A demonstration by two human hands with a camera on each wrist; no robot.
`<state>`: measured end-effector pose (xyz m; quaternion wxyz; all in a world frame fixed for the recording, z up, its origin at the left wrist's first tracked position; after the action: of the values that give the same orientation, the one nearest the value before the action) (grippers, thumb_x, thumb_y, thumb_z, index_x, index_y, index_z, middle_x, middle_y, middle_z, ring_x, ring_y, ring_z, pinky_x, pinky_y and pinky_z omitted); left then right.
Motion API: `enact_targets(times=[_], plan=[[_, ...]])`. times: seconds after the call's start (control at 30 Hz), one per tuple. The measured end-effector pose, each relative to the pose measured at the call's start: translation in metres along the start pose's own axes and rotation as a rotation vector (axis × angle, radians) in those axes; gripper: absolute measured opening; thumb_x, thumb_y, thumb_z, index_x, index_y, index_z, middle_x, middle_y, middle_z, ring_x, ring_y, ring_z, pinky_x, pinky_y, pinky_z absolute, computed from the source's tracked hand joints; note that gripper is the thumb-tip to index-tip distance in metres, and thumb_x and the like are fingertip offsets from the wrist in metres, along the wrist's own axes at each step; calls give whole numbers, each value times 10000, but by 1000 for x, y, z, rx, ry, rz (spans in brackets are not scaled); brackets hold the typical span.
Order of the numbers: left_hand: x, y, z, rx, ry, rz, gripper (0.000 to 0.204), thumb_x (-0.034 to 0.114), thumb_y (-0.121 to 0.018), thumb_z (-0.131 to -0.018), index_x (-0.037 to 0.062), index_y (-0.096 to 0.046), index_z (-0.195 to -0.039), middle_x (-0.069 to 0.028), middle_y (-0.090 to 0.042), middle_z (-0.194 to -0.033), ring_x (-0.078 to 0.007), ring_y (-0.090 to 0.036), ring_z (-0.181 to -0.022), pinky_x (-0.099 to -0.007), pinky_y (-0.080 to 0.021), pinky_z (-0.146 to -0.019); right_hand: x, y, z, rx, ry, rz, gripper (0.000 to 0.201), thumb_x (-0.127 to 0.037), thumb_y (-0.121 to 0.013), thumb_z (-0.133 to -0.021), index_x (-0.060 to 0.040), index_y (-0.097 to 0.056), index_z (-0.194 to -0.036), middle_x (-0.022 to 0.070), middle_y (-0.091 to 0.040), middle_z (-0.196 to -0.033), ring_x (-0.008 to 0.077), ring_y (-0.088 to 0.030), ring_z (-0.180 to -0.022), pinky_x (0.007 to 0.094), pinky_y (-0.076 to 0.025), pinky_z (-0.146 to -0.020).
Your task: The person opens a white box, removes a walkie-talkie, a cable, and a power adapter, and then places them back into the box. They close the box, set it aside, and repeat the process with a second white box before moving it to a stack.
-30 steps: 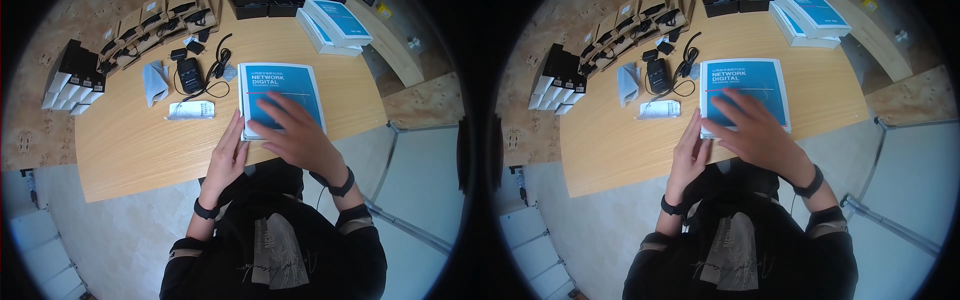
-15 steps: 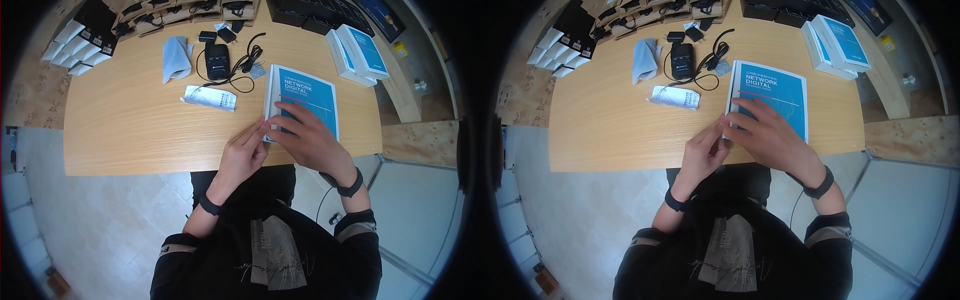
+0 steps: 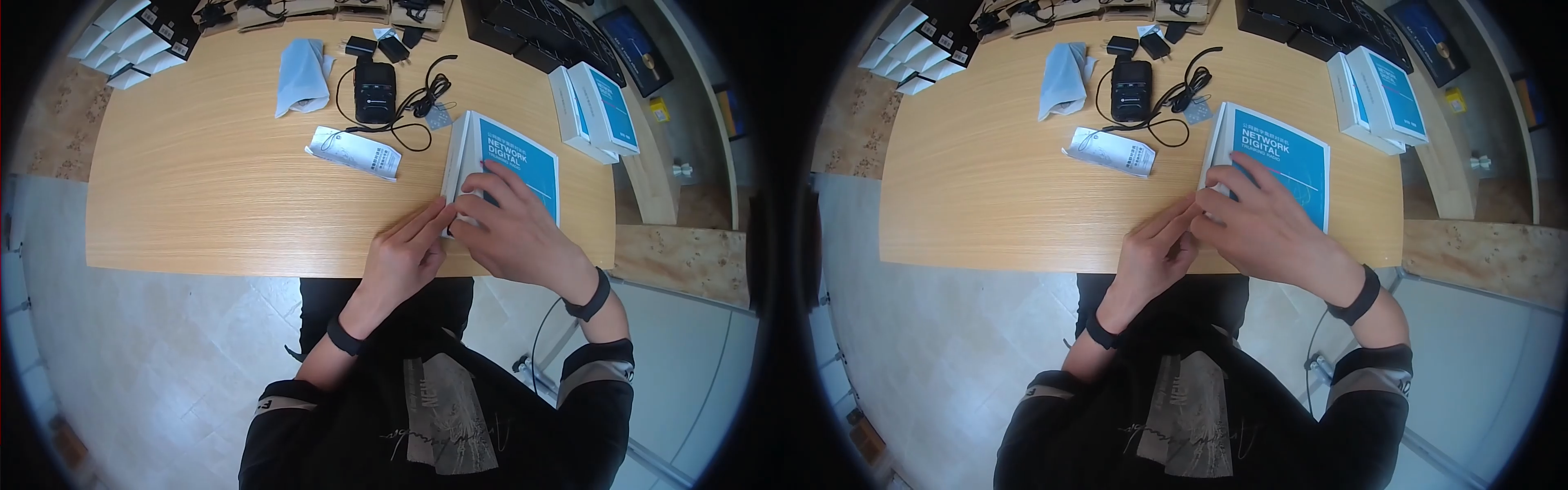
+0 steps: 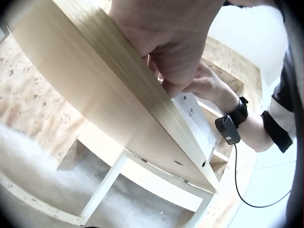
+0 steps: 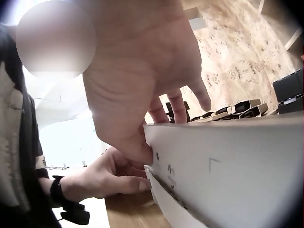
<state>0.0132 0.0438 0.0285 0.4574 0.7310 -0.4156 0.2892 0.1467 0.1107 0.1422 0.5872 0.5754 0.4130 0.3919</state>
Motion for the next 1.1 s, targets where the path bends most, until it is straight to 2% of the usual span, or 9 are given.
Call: enact_targets(times=[0.17,0.27,0.47,0.57,0.63,0.67,0.73,0.83,1.1], plan=[[-1,0,0,-13,9,7,496,-36,-663,-754,56,-697,-1240,-130,-687,-1281,-270,-730,-1004,-364,-618,-818,2,-14,1,-40,-20,-77,124,-68,-698,-753,-91,-680,-874,60,-612,-1120,282,-516,-1257,516,-355,-1172],[-1,0,0,0,10,8,500,-36,-663,-743,56,-700,-1233,-129,-688,-1277,-268,-731,-992,-367,-616,-813,2,-17,5,37,-37,-100,141,-64,-692,-756,-82,-685,-895,69,-614,-1140,290,-502,-1293,524,-360,-1163],[0,0,0,25,-5,2,471,-38,-659,-737,53,-710,-1196,-123,-696,-1261,-264,-730,-998,-370,-614,-814,-5,-21,10,47,-23,34,136,-81,-669,-803,-63,-677,-937,86,-613,-1187,295,-494,-1331,519,-375,-1149],[-2,0,1,36,2,25,451,-37,-657,-735,46,-712,-1175,-125,-701,-1243,-271,-728,-992,-366,-613,-813,-8,-32,21,40,-43,97,230,-92,-654,-832,-53,-692,-1056,102,-599,-1330,313,-460,-1406,528,-352,-1170],[-3,1,2,17,28,44,438,-37,-653,-734,42,-712,-1160,-126,-705,-1227,-276,-728,-983,-365,-611,-809,-6,-38,26,40,-74,85,395,-105,-658,-844,-35,-662,-1232,122,-544,-1465,326,-405,-1466,539,-322,-1190],[-4,0,1,21,30,45,438,-37,-653,-734,42,-712,-1160,-126,-705,-1227,-276,-728,-983,-365,-611,-809,-6,-38,27,37,-70,87,395,-105,-658,-844,-35,-662,-1232,122,-544,-1465,326,-405,-1466,539,-322,-1190],[-2,-1,1,43,-16,25,423,-36,-659,-739,43,-714,-1151,-123,-707,-1223,-280,-729,-977,-369,-610,-808,-7,-41,29,-6,-128,54,564,-160,-698,-843,-23,-580,-1377,139,-463,-1550,323,-340,-1506,555,-272,-1213],[-2,2,-1,44,-35,42,411,-33,-665,-749,38,-710,-1151,-129,-708,-1216,-288,-728,-976,-371,-609,-811,-14,-39,29,14,-224,-54,655,-214,-735,-835,-32,-528,-1429,141,-421,-1577,306,-312,-1519,558,-237,-1223],[-4,1,1,52,-46,55,379,-33,-664,-760,17,-706,-1134,-147,-707,-1210,-303,-721,-997,-383,-604,-823,-14,-41,27,-74,-192,77,659,-260,-723,-872,-41,-505,-1454,136,-397,-1591,292,-303,-1521,552,-220,-1225]])
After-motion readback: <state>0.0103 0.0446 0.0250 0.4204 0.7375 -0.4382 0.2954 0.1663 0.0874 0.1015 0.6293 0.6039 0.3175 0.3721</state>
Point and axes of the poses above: each hand's wrist, its own z-axis away from the middle knuckle, its own y-axis out of the back of the hand, x = y × z, the point moved 3 cm from there along -z, towards the middle knuckle
